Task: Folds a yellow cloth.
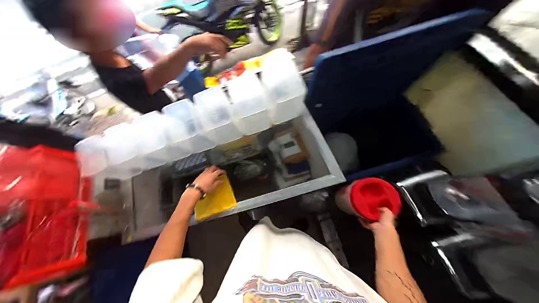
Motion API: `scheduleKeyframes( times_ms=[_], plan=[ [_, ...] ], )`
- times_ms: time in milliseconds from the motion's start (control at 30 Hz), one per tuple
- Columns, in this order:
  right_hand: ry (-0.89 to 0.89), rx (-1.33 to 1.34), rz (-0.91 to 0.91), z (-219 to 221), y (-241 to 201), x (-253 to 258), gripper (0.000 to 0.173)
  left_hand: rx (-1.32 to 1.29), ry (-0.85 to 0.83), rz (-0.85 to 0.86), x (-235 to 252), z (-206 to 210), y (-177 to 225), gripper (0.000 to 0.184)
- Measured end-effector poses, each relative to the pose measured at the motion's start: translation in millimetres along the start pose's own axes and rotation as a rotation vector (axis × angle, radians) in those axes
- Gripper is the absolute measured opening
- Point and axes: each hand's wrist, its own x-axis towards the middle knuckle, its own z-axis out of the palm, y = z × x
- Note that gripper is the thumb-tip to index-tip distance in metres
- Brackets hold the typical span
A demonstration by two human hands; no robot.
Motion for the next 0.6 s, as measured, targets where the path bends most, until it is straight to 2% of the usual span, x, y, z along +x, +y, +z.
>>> scheduleKeyframes(
  times_ms=[100,233,333,400,467,533,567,600],
  plan=[
    [0.007,-0.075,-0.025,-17,-12,9,0.059,0.055,-0.087,-0.008,11,-2,13,0.04],
    [-0.101,-0.078,0.017,-23,-23,14,0.058,0.065,-0.099,-0.046,20,7,4,0.026],
    [-0.13,-0.11,0.064,-28,-24,31,0.057,0.008,-0.195,-0.028,27,-1,5,0.031],
    [-0.057,-0.23,0.006,-28,-26,30,0.06,-0.052,-0.23,-0.004,26,-11,7,0.032],
    [0.074,-0.389,-0.274,-33,-30,19,0.069,-0.103,-0.253,0.0,19,-23,14,0.034],
    [0.177,-0.453,-0.695,-31,-40,-7,0.061,-0.128,-0.239,0.024,6,-38,25,0.035],
    [0.161,-0.434,-0.863,-26,-45,-28,0.053,-0.144,-0.207,0.049,-2,-46,34,0.029],
    [0.059,-0.388,-0.963,-19,-50,-57,0.047,-0.173,-0.169,0.087,-11,-54,47,0.024]
  ],
)
